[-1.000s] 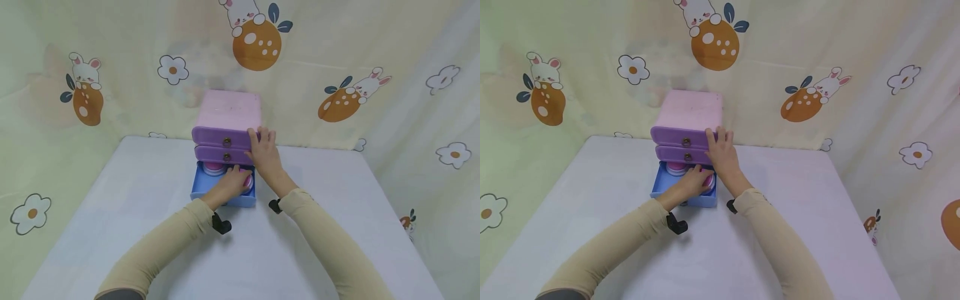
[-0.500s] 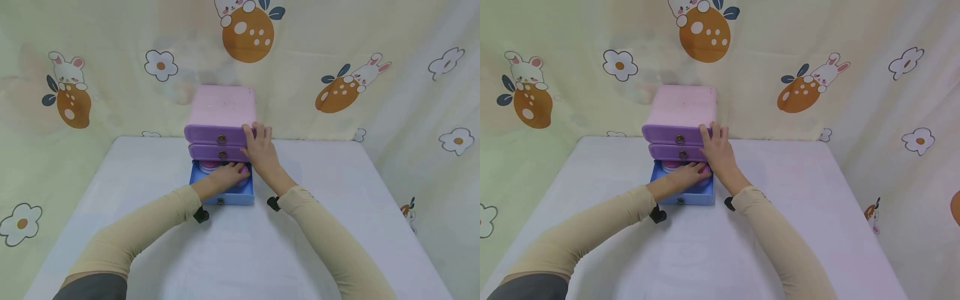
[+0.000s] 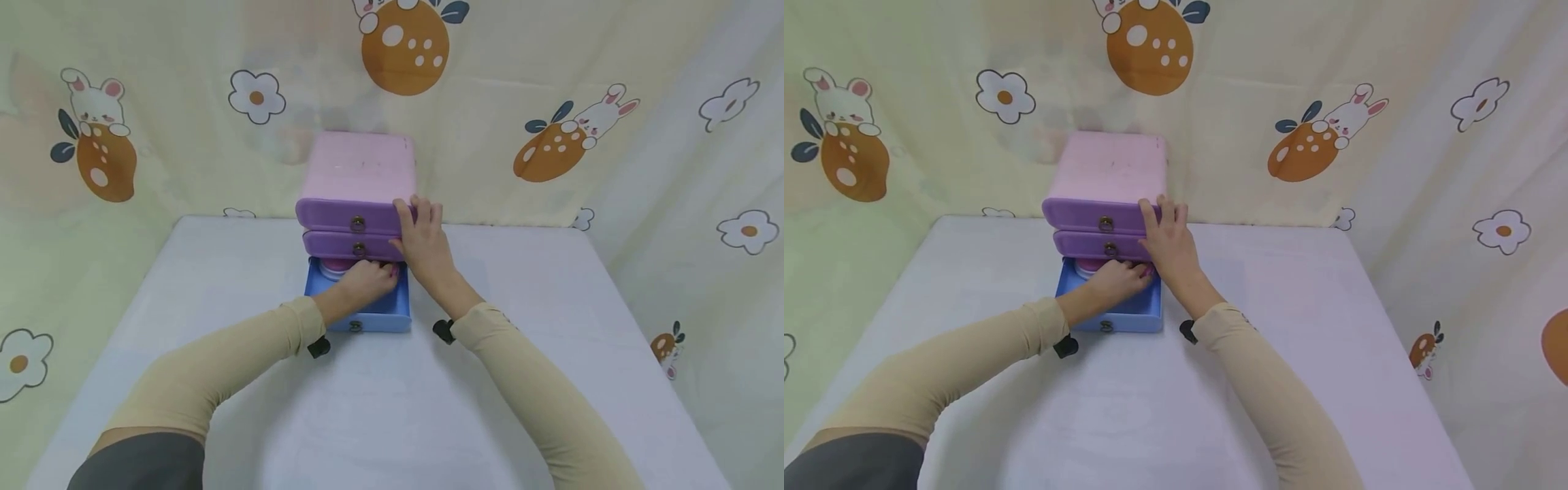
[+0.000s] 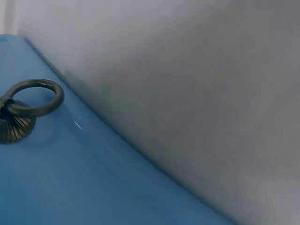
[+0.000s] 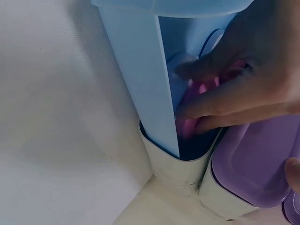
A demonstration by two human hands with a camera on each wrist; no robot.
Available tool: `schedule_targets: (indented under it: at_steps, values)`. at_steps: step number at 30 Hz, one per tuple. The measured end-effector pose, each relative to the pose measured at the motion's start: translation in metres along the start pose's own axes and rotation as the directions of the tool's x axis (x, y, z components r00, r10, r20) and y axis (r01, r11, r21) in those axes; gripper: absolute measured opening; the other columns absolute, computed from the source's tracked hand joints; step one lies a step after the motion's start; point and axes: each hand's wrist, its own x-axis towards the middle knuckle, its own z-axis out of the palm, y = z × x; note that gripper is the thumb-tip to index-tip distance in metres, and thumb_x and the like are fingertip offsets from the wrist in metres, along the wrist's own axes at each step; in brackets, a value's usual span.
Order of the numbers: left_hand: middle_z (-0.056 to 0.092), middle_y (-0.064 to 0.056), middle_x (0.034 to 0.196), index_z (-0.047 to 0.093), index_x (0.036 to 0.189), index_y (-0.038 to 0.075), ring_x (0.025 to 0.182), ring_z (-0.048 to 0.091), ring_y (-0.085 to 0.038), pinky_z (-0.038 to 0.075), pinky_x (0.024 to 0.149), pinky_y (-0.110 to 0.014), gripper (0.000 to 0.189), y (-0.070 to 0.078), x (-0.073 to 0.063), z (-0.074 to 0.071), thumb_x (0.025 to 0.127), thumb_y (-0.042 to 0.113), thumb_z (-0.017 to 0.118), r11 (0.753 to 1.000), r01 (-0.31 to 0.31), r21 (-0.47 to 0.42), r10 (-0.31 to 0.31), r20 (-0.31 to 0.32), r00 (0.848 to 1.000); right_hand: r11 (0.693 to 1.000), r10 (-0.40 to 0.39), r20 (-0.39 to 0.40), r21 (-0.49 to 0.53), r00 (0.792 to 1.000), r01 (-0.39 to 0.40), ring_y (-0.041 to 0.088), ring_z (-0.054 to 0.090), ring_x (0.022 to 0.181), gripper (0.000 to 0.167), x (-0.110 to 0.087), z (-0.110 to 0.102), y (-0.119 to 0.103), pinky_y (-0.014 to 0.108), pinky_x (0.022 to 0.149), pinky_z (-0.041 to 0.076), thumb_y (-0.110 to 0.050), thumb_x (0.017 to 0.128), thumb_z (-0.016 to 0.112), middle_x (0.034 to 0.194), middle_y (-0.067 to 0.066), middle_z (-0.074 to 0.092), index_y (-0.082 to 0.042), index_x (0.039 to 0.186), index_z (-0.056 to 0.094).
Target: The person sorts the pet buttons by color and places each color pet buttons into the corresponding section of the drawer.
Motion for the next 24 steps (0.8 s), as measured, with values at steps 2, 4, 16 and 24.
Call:
schedule_targets:
  at_steps: [2,4,16,24]
  values:
    - [0.065,0.004,0.088,0.073,0.095,0.021,0.064,0.056,-0.011,0.048,0.049,-0.025,0.015,-0.003,0.0,-0.002,0.088,0.014,0.061,1.0,-0.024,0.016,0.024,-0.007,1.0,1.0,0.002,-0.005,0.0,1.0,-0.002,0.035,0.037,0.1,0.069,0.003,0.0,-0.002,0.036,0.061,0.056,-0.027,0.081,0.075,0.127,0.02,0.034,-0.012,0.132,0.031]
    - [0.065,0.004,0.088,0.073,0.091,0.021,0.068,0.056,-0.011,0.049,0.051,-0.024,0.013,-0.006,0.0,-0.003,0.088,0.014,0.062,0.998,-0.047,0.028,0.047,0.0,0.999,1.0,0.006,-0.005,0.0,1.0,-0.006,0.035,0.037,0.101,0.068,0.005,0.0,-0.004,0.036,0.061,0.057,-0.026,0.081,0.075,0.127,0.02,0.034,-0.013,0.131,0.031]
    - [0.064,0.004,0.1,0.07,0.101,0.022,0.089,0.058,-0.012,0.053,0.068,-0.025,0.013,-0.013,-0.029,-0.025,0.092,0.023,0.06,0.95,0.067,-0.305,-0.027,0.132,0.991,0.999,0.046,0.052,0.003,0.998,-0.047,0.037,0.038,0.107,0.068,0.004,0.005,-0.007,0.037,0.061,0.058,-0.028,0.082,0.074,0.131,0.02,0.033,-0.015,0.132,0.03]
    - [0.063,-0.002,0.11,0.068,0.109,0.015,0.102,0.059,-0.02,0.054,0.08,-0.035,0.028,-0.019,-0.125,-0.057,0.084,0.026,0.07,0.652,0.411,-0.638,-0.527,0.009,0.85,0.997,0.073,0.04,0.032,0.997,-0.074,0.038,0.037,0.107,0.068,0.004,-0.002,-0.006,0.042,0.059,0.057,-0.027,0.081,0.075,0.13,0.019,0.033,-0.015,0.131,0.031]
